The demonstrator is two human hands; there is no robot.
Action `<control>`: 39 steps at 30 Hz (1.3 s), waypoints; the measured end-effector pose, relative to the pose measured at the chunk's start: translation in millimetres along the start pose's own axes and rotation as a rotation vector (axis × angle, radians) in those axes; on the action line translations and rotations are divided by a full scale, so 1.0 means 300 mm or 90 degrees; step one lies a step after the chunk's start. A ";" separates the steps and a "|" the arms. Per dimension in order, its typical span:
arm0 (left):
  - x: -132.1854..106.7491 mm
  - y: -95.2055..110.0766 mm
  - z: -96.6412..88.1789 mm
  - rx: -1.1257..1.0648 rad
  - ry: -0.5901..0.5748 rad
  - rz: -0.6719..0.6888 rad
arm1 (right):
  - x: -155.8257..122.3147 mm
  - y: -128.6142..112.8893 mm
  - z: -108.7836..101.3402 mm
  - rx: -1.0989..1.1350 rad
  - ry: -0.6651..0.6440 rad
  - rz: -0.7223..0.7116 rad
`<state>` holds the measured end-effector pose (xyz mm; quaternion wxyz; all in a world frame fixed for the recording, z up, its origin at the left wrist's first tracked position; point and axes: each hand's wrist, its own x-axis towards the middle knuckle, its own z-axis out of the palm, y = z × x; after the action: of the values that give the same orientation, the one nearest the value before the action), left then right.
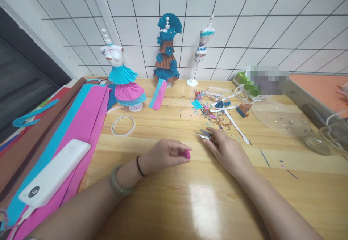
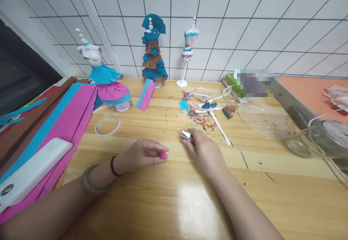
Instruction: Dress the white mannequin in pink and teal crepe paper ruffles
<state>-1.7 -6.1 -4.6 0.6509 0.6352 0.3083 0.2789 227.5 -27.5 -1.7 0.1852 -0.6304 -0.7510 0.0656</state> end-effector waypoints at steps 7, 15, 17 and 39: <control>-0.002 -0.005 0.009 0.038 0.031 -0.010 | 0.007 0.028 0.027 -0.049 0.076 -0.063; -0.003 -0.014 0.013 0.159 0.046 0.058 | -0.050 -0.115 0.015 0.248 0.023 -0.282; -0.005 -0.016 0.014 0.186 0.033 0.065 | -0.059 -0.128 0.033 0.281 0.028 -0.287; -0.009 -0.019 0.015 0.559 0.121 0.239 | -0.045 -0.103 0.053 0.309 0.110 -0.244</control>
<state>-0.3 -11.3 -10.1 0.2290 0.8662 0.3348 0.2920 195.2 -44.7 -8.7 0.4022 -0.4178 -0.8001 0.1534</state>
